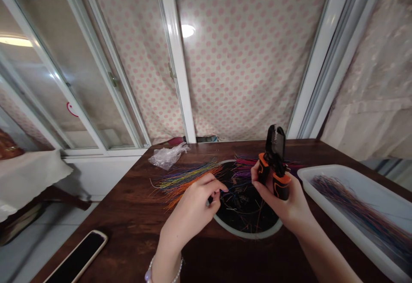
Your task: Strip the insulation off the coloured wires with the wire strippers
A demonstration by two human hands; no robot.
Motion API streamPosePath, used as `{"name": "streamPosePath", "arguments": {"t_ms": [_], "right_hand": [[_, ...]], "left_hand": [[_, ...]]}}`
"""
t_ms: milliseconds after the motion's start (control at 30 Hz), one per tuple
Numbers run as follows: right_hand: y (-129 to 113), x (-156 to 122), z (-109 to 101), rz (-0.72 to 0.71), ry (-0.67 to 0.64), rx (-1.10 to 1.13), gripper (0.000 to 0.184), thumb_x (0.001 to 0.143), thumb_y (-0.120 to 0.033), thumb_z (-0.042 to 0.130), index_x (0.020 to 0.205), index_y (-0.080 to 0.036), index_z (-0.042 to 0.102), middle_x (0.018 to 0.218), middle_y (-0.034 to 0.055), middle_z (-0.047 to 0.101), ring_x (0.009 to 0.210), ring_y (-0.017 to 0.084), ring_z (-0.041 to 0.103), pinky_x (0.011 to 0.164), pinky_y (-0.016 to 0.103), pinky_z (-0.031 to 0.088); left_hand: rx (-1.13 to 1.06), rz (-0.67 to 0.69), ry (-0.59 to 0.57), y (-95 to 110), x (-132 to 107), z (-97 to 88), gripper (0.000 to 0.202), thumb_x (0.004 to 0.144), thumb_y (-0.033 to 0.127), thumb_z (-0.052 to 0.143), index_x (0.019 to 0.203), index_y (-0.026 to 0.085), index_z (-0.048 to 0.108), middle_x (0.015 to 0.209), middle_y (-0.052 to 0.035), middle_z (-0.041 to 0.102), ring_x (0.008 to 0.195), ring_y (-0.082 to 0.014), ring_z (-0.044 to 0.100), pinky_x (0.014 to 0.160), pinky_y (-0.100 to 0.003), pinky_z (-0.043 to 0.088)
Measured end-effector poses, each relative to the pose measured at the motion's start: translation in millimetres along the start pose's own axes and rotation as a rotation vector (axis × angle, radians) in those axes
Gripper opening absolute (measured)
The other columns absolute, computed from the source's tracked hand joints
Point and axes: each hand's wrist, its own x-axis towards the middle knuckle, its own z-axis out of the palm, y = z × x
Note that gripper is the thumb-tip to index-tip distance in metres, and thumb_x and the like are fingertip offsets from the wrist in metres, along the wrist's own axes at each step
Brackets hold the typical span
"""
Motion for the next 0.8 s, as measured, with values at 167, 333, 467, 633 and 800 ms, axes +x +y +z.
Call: {"name": "streamPosePath", "arguments": {"t_ms": [167,333,467,633,800], "right_hand": [[-0.7,-0.1,-0.9,0.010,0.007,0.000,0.005,0.086,-0.019,0.061,0.088,-0.024,0.059,0.082,-0.0011,0.059,0.073,0.013,0.058,0.070,0.025,0.050],[-2.3,-0.2,-1.8,0.013,0.001,-0.010,0.005,0.086,-0.019,0.060,0.088,-0.024,0.059,0.080,-0.0023,0.059,0.071,0.013,0.058,0.070,0.024,0.050],[-3.5,0.2,-1.3,0.020,-0.001,-0.033,0.005,0.086,-0.019,0.060,0.087,-0.023,0.058,0.078,-0.0024,0.059,0.069,0.012,0.059,0.068,0.023,0.050],[-3.9,0.6,-0.8,0.014,0.003,-0.063,0.003,0.085,-0.019,0.060,0.087,-0.022,0.059,0.077,-0.0013,0.059,0.068,0.013,0.060,0.066,0.025,0.052],[-2.6,-0.4,-0.1,0.009,0.007,-0.081,0.004,0.085,-0.021,0.060,0.089,-0.022,0.059,0.077,0.0000,0.061,0.068,0.015,0.061,0.067,0.028,0.054]], "left_hand": [[0.000,0.004,-0.001,-1.3,0.1,2.0,0.033,0.082,0.000,0.047,0.097,0.019,0.070,0.088,-0.0013,0.056,0.070,-0.0110,0.055,0.061,-0.021,0.043],[0.020,0.009,0.001,-1.5,1.7,2.4,0.035,0.081,-0.001,0.047,0.098,0.018,0.070,0.087,-0.0011,0.056,0.068,-0.0103,0.054,0.060,-0.021,0.043],[0.031,0.013,0.009,-1.8,1.7,2.4,0.034,0.082,-0.001,0.046,0.097,0.018,0.070,0.089,-0.0019,0.058,0.070,-0.0110,0.055,0.061,-0.022,0.044],[0.035,0.007,0.011,-1.0,1.3,2.3,0.033,0.083,0.001,0.045,0.097,0.018,0.070,0.090,-0.0027,0.059,0.069,-0.0113,0.055,0.061,-0.023,0.044],[0.030,0.058,0.045,6.7,3.0,1.7,0.026,0.079,0.001,0.046,0.083,0.017,0.065,0.087,-0.0038,0.061,0.076,-0.0147,0.058,0.068,-0.027,0.046]]}}
